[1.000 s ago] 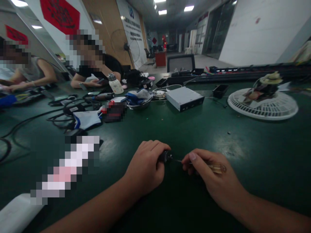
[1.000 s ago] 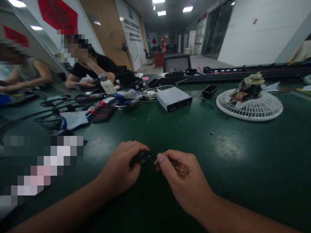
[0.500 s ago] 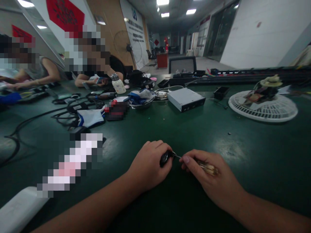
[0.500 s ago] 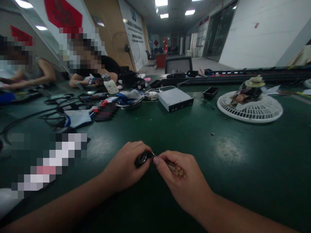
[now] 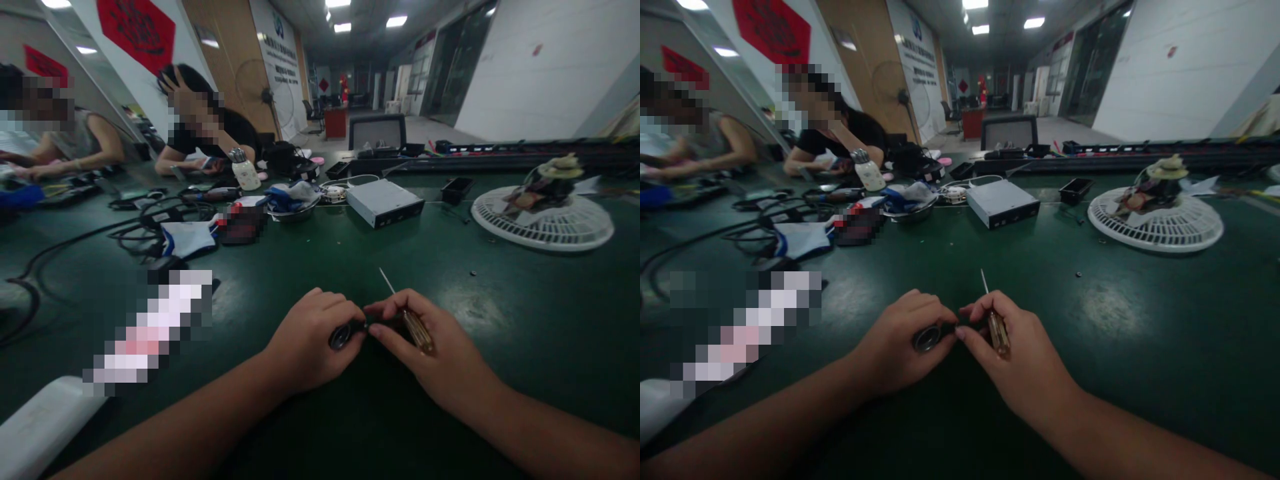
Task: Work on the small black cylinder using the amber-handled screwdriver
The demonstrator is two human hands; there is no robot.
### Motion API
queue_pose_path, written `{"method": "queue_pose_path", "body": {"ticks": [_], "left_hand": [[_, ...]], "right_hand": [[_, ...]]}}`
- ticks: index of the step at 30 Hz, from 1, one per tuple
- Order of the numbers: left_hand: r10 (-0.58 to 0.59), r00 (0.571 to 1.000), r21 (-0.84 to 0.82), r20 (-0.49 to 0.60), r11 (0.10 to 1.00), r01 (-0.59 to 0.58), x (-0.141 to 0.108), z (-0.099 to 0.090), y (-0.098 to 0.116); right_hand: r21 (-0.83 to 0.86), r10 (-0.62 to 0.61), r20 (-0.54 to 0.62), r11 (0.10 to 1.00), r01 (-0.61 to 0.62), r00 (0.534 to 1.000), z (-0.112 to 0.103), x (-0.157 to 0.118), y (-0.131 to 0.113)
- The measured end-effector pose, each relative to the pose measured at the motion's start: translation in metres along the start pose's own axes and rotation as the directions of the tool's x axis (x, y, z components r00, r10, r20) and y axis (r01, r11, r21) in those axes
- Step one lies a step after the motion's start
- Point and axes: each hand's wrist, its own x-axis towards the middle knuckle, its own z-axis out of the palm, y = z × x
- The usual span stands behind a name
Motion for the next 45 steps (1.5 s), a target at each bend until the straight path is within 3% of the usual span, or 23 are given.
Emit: {"method": "queue_pose_path", "body": {"ticks": [3, 10, 16, 19, 24, 31, 37, 45], "left_hand": [[0.072, 0.997, 0.005, 0.004, 0.997, -0.072, -0.0015, -0.0001, 0.0012], [0.135, 0.991, -0.023, -0.004, 0.991, -0.135, -0.0013, 0.0005, -0.0005], [-0.056, 0.997, -0.068, 0.048, 0.996, 0.059, -0.0019, -0.0016, 0.0022], [-0.083, 0.991, -0.081, 0.107, 0.993, 0.091, -0.0037, -0.0026, 0.0040], [0.012, 0.996, -0.162, 0.084, 0.987, 0.002, -0.0048, -0.0005, 0.0019], [0.164, 0.984, -0.226, -0.069, 0.958, -0.176, -0.0036, 0.0026, -0.0007], [0.186, 0.976, -0.231, -0.114, 0.950, -0.209, -0.0038, 0.0024, -0.0018], [0.240, 0.966, -0.241, -0.098, 0.936, -0.257, -0.0045, 0.0019, -0.0036]], "right_hand": [[0.054, -0.013, 0.066, 0.998, 0.009, 0.998, -0.0002, -0.0001, 0.0005], [0.131, -0.031, 0.089, 0.991, 0.019, 0.996, -0.0011, 0.0003, 0.0015], [0.161, -0.082, -0.042, 0.983, 0.087, 0.996, -0.0009, -0.0004, -0.0020], [0.158, -0.097, -0.058, 0.982, 0.105, 0.994, -0.0003, -0.0017, -0.0032], [0.174, -0.155, -0.029, 0.972, 0.158, 0.988, 0.0007, -0.0050, -0.0008], [0.155, -0.163, -0.058, 0.973, 0.171, 0.985, -0.0007, -0.0044, -0.0005], [0.144, -0.128, -0.131, 0.979, 0.147, 0.983, 0.0010, -0.0028, -0.0022], [0.130, -0.034, -0.083, 0.990, 0.044, 0.996, -0.0007, -0.0032, 0.0011]]}}
